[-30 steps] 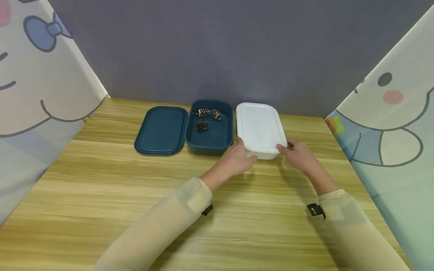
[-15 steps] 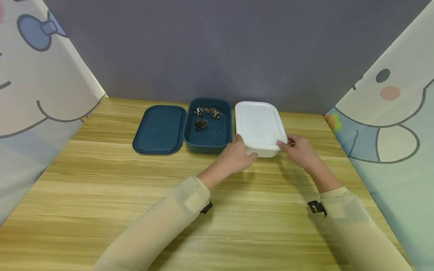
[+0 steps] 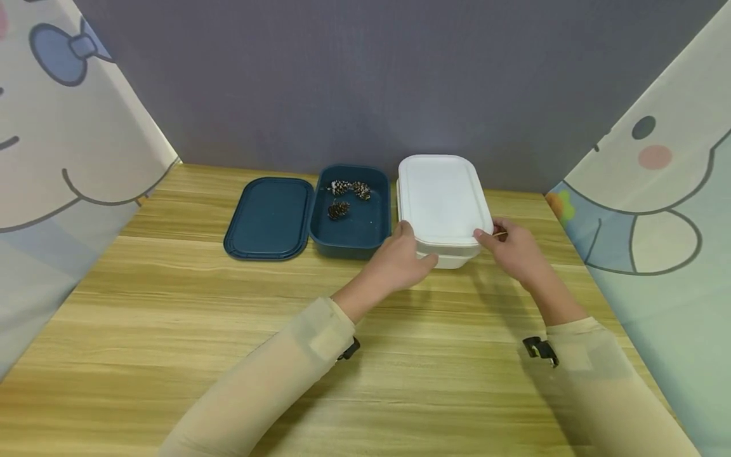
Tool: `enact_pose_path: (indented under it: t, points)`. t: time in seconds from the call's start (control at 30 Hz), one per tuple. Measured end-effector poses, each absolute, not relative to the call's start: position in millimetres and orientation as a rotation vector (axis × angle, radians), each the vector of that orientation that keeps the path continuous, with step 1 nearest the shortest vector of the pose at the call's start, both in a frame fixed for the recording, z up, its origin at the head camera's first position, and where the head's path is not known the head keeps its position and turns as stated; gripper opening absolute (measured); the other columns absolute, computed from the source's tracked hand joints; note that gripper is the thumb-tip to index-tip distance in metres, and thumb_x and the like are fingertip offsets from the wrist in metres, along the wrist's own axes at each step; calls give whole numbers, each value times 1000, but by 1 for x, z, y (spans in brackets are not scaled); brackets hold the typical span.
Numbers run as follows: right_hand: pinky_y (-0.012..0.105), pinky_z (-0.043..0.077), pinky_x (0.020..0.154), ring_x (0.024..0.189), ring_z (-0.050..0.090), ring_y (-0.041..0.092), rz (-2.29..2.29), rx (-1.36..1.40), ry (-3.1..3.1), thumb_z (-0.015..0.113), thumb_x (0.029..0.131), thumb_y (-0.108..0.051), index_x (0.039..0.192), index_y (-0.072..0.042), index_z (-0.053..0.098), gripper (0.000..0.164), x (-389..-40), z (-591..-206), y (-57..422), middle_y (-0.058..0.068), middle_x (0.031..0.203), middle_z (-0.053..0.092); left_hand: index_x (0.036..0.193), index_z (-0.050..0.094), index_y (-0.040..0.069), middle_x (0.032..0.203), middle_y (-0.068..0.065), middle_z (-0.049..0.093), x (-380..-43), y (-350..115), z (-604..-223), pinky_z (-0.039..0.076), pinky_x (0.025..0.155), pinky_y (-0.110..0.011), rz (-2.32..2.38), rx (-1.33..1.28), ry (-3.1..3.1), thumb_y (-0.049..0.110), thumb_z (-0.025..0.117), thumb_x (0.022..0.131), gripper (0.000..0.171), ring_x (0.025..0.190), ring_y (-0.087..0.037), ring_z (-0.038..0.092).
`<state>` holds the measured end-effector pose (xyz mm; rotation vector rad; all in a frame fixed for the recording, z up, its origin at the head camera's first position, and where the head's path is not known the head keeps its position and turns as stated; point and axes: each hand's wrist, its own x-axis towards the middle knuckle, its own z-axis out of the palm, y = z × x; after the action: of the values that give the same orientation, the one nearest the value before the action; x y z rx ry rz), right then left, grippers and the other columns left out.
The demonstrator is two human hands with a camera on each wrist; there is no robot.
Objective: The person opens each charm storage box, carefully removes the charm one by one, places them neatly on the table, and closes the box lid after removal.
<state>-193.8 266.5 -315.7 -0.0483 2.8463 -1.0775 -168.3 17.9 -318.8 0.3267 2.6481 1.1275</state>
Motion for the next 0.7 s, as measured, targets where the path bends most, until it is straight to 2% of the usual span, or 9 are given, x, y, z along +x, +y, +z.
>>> enact_pose_path:
  t: [0.07, 0.17, 0.27, 0.37, 0.4, 0.5, 0.6, 0.67, 0.7]
  points:
    - [27, 49, 81, 122, 57, 40, -1081, -46, 2858, 50, 111, -47, 159, 12, 34, 78, -192, -313, 267, 29, 140, 53, 168, 6, -7, 177, -24, 16, -167, 18, -314, 49, 119, -48, 1156, 335, 2672, 43, 60, 106, 96, 143, -37, 55]
    - [23, 47, 78, 119, 56, 37, -1111, -38, 2870, 50, 111, -47, 159, 11, 35, 77, -190, -308, 266, 28, 138, 55, 169, 12, -5, 170, -23, 37, -165, 16, -308, 58, 102, -47, 1244, 331, 2710, 41, 62, 106, 92, 116, -33, 69]
    - [18, 46, 76, 117, 57, 33, -1142, -42, 2897, 52, 111, -46, 157, 10, 38, 75, -188, -303, 261, 26, 136, 57, 168, 26, 0, 155, -20, 58, -167, 12, -304, 61, 94, -44, 1358, 296, 2764, 38, 64, 106, 82, 109, -29, 73]
    - [17, 46, 74, 112, 57, 30, -1159, -61, 2927, 53, 110, -46, 156, 8, 41, 72, -186, -299, 253, 24, 133, 59, 160, 45, 4, 132, -15, 73, -171, 4, -304, 62, 88, -43, 1542, 261, 2791, 32, 68, 105, 66, 105, -27, 74]
    - [18, 46, 74, 110, 57, 29, -1166, -69, 2931, 54, 110, -46, 156, 8, 42, 71, -185, -297, 250, 23, 132, 60, 157, 50, 5, 128, -13, 75, -173, 2, -304, 62, 88, -41, 1608, 238, 2802, 31, 69, 105, 62, 108, -25, 73]
    - [20, 46, 74, 107, 55, 26, -1198, -83, 2910, 55, 110, -46, 155, 6, 43, 70, -184, -295, 239, 20, 130, 59, 150, 59, 6, 109, -8, 75, -180, -7, -306, 61, 81, -35, 1785, 187, 2796, 25, 74, 102, 54, 99, -22, 73]
    - [21, 47, 74, 106, 54, 25, -1223, -96, 2879, 56, 110, -46, 155, 5, 43, 69, -184, -295, 230, 17, 128, 57, 152, 57, 4, 107, -9, 73, -185, -17, -308, 62, 78, -34, 1890, 136, 2752, 20, 77, 100, 58, 93, -21, 77]
    - [22, 47, 74, 106, 55, 25, -1231, -107, 2873, 57, 110, -45, 154, 3, 44, 67, -184, -296, 224, 15, 127, 57, 154, 54, 4, 107, -11, 72, -187, -23, -308, 63, 80, -37, 1924, 127, 2712, 17, 77, 100, 61, 91, -23, 79]
    - [23, 48, 75, 105, 56, 25, -1234, -114, 2872, 58, 110, -44, 153, 3, 44, 66, -185, -296, 222, 15, 126, 56, 155, 53, 4, 108, -12, 72, -188, -26, -307, 62, 86, -39, 1934, 124, 2694, 17, 77, 100, 62, 90, -24, 79]
